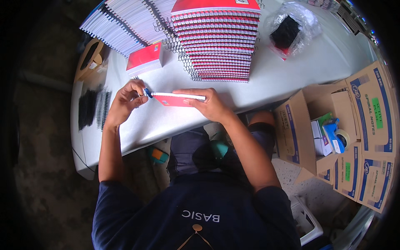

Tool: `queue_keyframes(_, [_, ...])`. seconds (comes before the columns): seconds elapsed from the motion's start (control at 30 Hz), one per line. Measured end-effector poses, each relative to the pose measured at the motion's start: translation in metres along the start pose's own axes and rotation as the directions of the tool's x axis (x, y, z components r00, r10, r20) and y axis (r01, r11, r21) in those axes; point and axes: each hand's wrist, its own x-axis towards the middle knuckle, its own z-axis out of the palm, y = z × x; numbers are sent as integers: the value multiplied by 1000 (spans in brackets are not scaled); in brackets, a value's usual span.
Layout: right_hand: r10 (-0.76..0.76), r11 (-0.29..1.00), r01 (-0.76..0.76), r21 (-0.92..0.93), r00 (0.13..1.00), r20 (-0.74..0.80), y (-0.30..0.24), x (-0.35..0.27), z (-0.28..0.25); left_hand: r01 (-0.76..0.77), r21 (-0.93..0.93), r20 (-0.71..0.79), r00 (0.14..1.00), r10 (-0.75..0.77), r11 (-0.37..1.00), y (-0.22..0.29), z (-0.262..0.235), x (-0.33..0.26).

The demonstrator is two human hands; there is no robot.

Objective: The person inserts a spiral wire binding through the holes of a red notebook by hand, rotating and threading the wire through the spine one loop at a time. The person performs this action repeatedly on multiple notebooks, stacking them on a table.

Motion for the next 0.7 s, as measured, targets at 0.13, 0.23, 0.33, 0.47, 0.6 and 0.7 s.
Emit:
queue_keyframes(0.13, [8, 998, -10, -70, 1000, -23, 5, -3, -2, -43, 458, 303, 947, -110, 888, 19, -3, 6])
queue_keyframes(0.23, [-126, 970, 121, -211, 992, -11, 1, -5, -1, -202, 760, 230, 972, 34, 617, 27, 7, 4])
queue_keyframes(0.33, [-203, 937, 189, -294, 979, -19, 3, -9, 5, -123, 915, -17, 940, 341, 384, 22, 30, -7])
queue_keyframes(0.47, [-232, 939, 190, -285, 965, -119, 6, -22, 22, -326, 859, 226, 933, 279, 395, -37, 78, -82])
queue_keyframes(0.6, [-287, 912, 253, -324, 956, -62, 9, -35, 34, -104, 948, -96, 805, 585, 299, -31, 49, -45])
queue_keyframes(0.7, [-271, 935, 236, -266, 957, -104, 7, -32, 43, 17, 792, -269, 907, 323, 610, -27, 60, -47])
